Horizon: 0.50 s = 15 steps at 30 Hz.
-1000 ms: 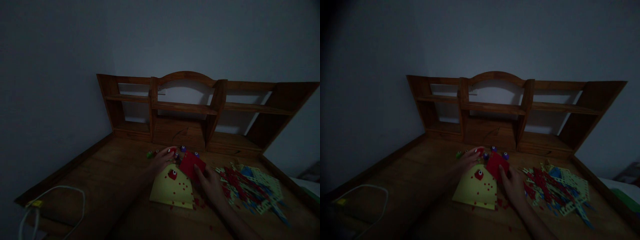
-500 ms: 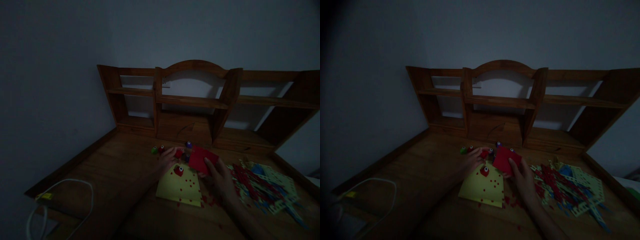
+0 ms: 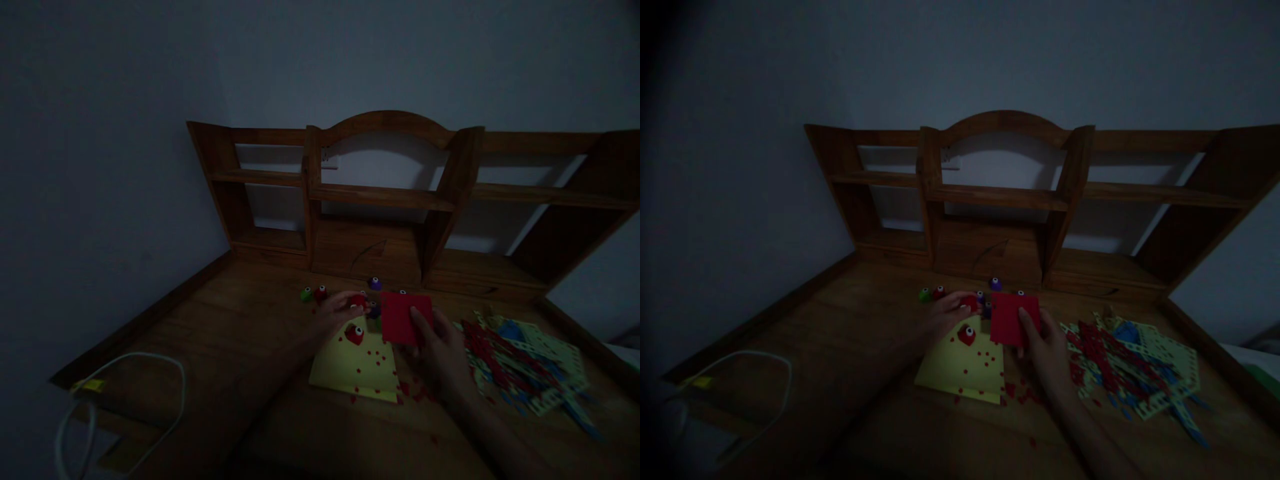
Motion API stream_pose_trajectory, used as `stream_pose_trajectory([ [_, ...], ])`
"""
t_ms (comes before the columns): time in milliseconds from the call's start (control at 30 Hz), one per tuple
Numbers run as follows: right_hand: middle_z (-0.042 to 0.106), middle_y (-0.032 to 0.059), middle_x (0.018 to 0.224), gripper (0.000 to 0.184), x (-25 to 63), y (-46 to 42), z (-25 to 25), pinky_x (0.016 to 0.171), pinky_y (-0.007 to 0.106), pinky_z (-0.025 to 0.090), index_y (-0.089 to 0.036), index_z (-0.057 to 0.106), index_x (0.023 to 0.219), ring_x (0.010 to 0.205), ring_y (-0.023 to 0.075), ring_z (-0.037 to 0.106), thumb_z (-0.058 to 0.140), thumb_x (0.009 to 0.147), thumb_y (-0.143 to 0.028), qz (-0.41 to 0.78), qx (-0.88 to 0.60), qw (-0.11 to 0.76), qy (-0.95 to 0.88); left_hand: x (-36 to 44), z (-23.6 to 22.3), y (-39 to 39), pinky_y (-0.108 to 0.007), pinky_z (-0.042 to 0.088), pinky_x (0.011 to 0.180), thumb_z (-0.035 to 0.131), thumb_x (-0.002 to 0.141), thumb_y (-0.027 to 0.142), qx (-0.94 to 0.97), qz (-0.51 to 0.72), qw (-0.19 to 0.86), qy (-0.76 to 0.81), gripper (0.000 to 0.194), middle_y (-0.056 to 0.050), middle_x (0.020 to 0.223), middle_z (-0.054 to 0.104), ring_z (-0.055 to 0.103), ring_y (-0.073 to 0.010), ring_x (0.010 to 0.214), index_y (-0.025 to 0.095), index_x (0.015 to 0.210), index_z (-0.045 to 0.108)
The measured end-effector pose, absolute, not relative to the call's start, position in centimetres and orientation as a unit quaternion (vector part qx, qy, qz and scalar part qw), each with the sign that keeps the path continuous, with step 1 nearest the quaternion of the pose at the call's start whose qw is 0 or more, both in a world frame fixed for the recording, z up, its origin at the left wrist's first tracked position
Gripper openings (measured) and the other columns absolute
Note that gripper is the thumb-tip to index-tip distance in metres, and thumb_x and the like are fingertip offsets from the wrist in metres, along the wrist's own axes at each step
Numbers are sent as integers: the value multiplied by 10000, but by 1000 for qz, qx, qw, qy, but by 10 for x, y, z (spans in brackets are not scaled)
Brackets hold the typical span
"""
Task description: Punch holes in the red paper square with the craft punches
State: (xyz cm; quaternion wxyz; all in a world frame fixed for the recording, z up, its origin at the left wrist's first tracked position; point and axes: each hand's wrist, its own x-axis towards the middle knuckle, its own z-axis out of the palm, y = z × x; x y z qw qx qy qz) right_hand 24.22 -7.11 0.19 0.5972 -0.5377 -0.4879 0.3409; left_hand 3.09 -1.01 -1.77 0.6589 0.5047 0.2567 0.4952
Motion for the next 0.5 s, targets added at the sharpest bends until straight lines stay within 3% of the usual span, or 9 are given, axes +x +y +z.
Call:
stream_pose_trajectory([
  [67, 658, 16, 665, 353, 243, -71, 1, 353, 229, 398, -212, 619, 966, 427, 144, 538, 627, 776, -509, 372, -527, 595, -480, 32, -15, -13, -377, 440, 930, 757, 704, 249, 491, 505, 658, 268, 411, -114, 1088, 652, 642, -234, 978, 139, 1061, 587],
  [200, 689, 30, 831, 398, 243, -69, -2, 449, 282, 519, -245, 551, 1035, 572, 196, 645, 694, 732, -458, 435, -500, 604, -442, 33, -14, -13, -399, 462, 898, 799, 649, 261, 460, 512, 668, 282, 440, -105, 1027, 664, 667, -236, 909, 142, 997, 559],
  [500, 721, 38, 787, 645, 226, -81, 15, 537, 354, 567, -246, 520, 1207, 647, 250, 691, 724, 666, -531, 461, -491, 565, -476, 26, -18, -7, -332, 455, 903, 713, 745, 299, 544, 499, 597, 313, 425, -111, 1135, 640, 610, -220, 1014, 145, 1126, 603],
])
